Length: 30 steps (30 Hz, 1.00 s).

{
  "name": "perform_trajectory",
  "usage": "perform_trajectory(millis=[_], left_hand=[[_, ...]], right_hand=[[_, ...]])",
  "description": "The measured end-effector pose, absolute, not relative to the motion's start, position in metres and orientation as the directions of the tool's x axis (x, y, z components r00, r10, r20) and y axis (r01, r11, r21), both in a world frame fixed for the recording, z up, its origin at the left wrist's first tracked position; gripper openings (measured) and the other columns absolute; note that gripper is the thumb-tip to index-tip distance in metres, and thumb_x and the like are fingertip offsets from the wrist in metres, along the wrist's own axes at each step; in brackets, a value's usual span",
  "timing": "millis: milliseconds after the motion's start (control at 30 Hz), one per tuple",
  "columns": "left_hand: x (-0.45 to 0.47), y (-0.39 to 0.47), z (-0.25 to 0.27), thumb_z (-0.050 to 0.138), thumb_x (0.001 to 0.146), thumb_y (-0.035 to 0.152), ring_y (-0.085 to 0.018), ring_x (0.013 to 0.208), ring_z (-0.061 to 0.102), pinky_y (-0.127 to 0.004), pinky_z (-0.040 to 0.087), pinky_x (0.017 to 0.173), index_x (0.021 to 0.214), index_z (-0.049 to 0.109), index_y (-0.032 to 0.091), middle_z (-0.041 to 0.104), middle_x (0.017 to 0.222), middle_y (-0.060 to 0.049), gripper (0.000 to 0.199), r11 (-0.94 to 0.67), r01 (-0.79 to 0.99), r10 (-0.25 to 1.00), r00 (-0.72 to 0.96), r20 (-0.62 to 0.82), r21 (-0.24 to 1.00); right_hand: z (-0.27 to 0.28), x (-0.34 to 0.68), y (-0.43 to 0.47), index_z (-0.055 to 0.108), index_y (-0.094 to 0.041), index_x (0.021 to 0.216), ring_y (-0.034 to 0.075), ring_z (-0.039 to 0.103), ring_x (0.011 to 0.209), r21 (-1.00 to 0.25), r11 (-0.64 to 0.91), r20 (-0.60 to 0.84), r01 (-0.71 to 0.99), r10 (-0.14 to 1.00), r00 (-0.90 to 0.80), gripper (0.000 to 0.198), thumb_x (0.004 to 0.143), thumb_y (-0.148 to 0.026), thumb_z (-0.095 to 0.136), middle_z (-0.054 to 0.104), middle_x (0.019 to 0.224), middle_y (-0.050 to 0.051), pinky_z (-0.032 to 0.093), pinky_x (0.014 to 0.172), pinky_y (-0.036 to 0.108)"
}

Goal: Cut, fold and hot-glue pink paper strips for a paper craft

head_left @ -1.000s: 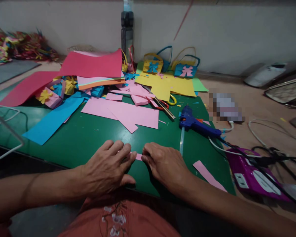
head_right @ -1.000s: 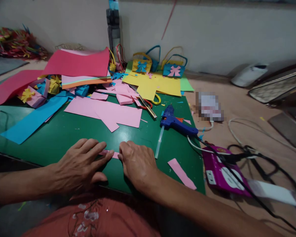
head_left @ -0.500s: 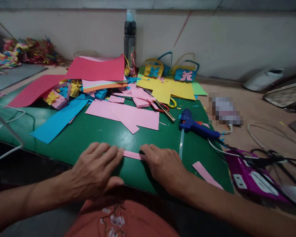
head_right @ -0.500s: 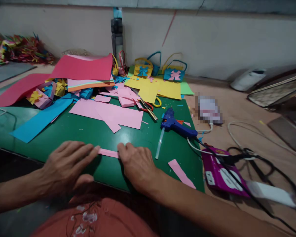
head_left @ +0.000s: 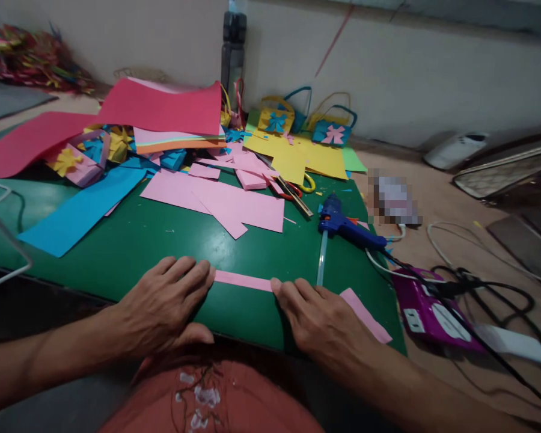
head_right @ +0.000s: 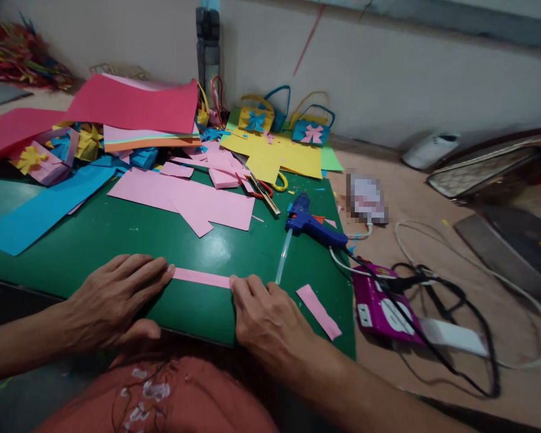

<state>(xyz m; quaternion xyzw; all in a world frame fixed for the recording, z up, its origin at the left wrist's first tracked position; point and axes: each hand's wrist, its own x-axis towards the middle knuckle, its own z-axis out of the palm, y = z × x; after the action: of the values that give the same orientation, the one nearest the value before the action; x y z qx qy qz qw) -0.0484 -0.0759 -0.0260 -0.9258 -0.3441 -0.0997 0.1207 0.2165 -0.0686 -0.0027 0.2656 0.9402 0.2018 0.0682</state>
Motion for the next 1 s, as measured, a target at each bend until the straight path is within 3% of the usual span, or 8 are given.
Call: perform_trajectory(millis=[200,333,467,567,667,800,1000], left_hand=[[-0.072,-0.083,-0.04,0.028,0.091,0.059,-0.033,0.102,0.05,-0.046,0.041,0.083,0.117,0.054,0.004,0.057,0.115,-0.02,0.066,-0.713,0.682,0.602,0.715,0.357,-0.162],[-0.071,-0.084,-0.04,0.048,0.09,0.042,-0.032,0.1,0.053,-0.045,0.045,0.081,0.113,0.055,0.008,0.06,0.11,-0.017,0.041,-0.663,0.739,0.623,0.634,0.458,-0.121],[-0.05,-0.084,-0.031,0.059,0.086,0.02,-0.025,0.094,0.056,-0.039,0.046,0.08,0.111,0.055,0.011,0.062,0.103,-0.013,0.027,-0.708,0.703,0.546,0.602,0.583,-0.063],[-0.03,-0.077,-0.025,0.052,0.088,0.017,-0.026,0.1,0.053,-0.039,0.045,0.081,0.118,0.052,0.011,0.059,0.113,-0.014,0.03,-0.773,0.633,0.533,0.684,0.498,-0.042],[-0.012,-0.063,-0.022,0.045,0.09,0.014,-0.025,0.1,0.051,-0.037,0.043,0.08,0.12,0.05,0.013,0.059,0.116,-0.012,0.031,-0.794,0.605,0.54,0.748,0.386,-0.06],[-0.002,-0.044,-0.026,0.041,0.091,0.013,-0.023,0.094,0.051,-0.035,0.04,0.075,0.109,0.057,0.017,0.062,0.106,-0.008,0.024,-0.787,0.616,0.578,0.758,0.302,-0.037],[-0.015,-0.038,-0.033,0.035,0.095,0.015,-0.022,0.087,0.048,-0.034,0.035,0.07,0.1,0.059,0.018,0.06,0.102,-0.007,0.025,-0.77,0.633,0.629,0.729,0.272,0.084]], right_hand=[[0.002,0.236,-0.085,0.064,-0.003,0.095,0.02,0.05,0.062,0.496,0.687,0.116,0.531,0.554,-0.824,0.032,0.075,0.002,0.039,0.058,0.074,0.009,0.038,0.05,0.033],[0.015,0.243,-0.084,0.065,-0.011,0.088,0.019,0.054,0.066,0.394,0.687,0.149,0.611,0.608,-0.78,0.03,0.077,0.002,0.04,0.061,0.074,0.007,0.04,0.058,0.031],[0.031,0.255,-0.063,0.065,-0.015,0.092,0.018,0.055,0.066,0.305,0.606,0.216,0.734,0.707,-0.673,0.028,0.084,-0.004,0.041,0.062,0.072,0.005,0.038,0.058,0.029],[0.044,0.264,-0.038,0.065,-0.017,0.087,0.02,0.058,0.073,0.329,0.447,0.161,0.832,0.841,-0.516,0.018,0.086,-0.015,0.047,0.066,0.082,0.007,0.038,0.058,0.03],[0.056,0.27,-0.014,0.063,-0.019,0.1,0.023,0.06,0.086,0.338,0.273,0.058,0.901,0.949,-0.31,0.019,0.086,-0.023,0.051,0.066,0.1,0.008,0.039,0.061,0.03],[0.059,0.273,0.005,0.058,-0.019,0.107,0.025,0.058,0.098,0.414,0.224,-0.142,0.882,0.973,-0.181,0.025,0.083,-0.02,0.052,0.064,0.106,0.009,0.039,0.071,0.032],[0.041,0.276,0.021,0.05,-0.016,0.118,0.03,0.06,0.092,0.416,0.177,-0.142,0.892,0.982,-0.129,0.041,0.077,-0.011,0.049,0.065,0.101,0.014,0.038,0.068,0.035]])
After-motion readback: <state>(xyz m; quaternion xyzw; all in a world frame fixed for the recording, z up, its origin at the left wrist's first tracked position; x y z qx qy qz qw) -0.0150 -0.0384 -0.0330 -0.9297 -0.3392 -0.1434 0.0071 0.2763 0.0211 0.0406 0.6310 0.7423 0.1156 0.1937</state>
